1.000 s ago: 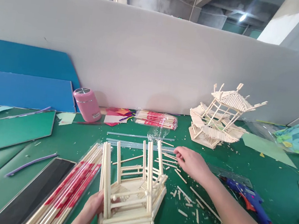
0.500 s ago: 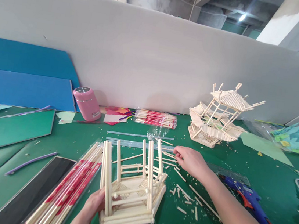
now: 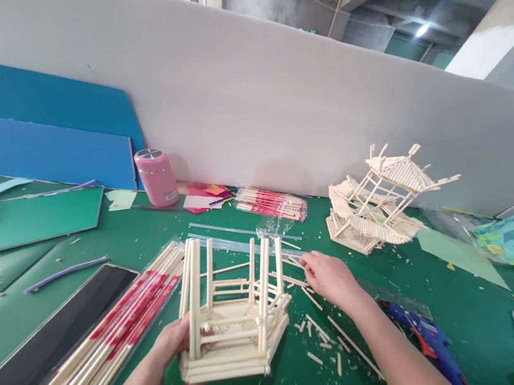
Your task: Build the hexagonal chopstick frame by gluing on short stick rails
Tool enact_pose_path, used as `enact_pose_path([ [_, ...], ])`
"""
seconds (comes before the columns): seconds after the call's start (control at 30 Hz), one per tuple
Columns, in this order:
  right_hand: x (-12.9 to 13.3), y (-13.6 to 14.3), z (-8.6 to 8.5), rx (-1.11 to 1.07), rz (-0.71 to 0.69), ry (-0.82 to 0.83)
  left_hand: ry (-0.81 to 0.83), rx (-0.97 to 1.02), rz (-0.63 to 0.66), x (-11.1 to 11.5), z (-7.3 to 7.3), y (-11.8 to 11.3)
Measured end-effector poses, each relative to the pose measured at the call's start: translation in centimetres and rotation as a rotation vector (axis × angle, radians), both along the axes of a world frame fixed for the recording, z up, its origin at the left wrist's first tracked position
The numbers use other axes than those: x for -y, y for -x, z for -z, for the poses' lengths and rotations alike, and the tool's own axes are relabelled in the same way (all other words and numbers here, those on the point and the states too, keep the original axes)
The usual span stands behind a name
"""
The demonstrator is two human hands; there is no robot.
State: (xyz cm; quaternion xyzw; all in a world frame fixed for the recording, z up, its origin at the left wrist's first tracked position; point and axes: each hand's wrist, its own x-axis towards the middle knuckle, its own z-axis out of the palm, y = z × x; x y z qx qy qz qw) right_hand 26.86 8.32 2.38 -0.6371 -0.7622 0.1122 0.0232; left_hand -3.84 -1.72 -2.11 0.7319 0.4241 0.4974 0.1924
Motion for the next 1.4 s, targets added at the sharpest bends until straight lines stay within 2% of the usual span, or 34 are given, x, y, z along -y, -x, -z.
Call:
enact_pose_path([
  [0.1,0.9,-1.1,-1.1,-0.135,0.033,-0.127,-0.018,0.017,0.023,-0.2,-0.4,-0.3],
  [0.3,4.0,-2.1,-3.8,-0.444,0.088,-0.502,-0.118,-0.019,0.051,-1.0,-1.5,-1.4],
  [0.47,8.7,0.4,-6.1,-0.615,0.083,-0.686,-0.267,-0.127,0.016,-1.7,-2.8,-2.0],
  [0.53,10.5,1.8,-6.7,-0.759,0.063,-0.769,-0.299,-0.167,-0.004,-1.9,-3.4,-2.3],
  [0.6,11.6,3.1,-7.1,-0.818,0.014,-0.773,-0.304,-0.173,0.012,-2.1,-4.0,-2.6],
  [0.73,11.5,5.1,-6.9,-0.669,-0.193,-0.667,-0.259,-0.120,0.090,-2.3,-4.5,-3.1],
  [0.8,10.9,5.8,-6.6,-0.561,-0.231,-0.673,-0.254,-0.098,0.108,-2.3,-4.3,-3.2],
  [0.97,10.1,7.0,-6.1,-0.477,-0.269,-0.752,-0.301,-0.128,0.092,-2.2,-3.6,-3.0],
  [1.1,10.0,7.6,-6.0,-0.475,-0.263,-0.791,-0.357,-0.170,0.059,-2.2,-3.8,-2.9],
  [1.4,9.9,8.1,-5.5,-0.445,-0.276,-0.822,-0.354,-0.201,0.099,-1.9,-3.6,-2.6],
])
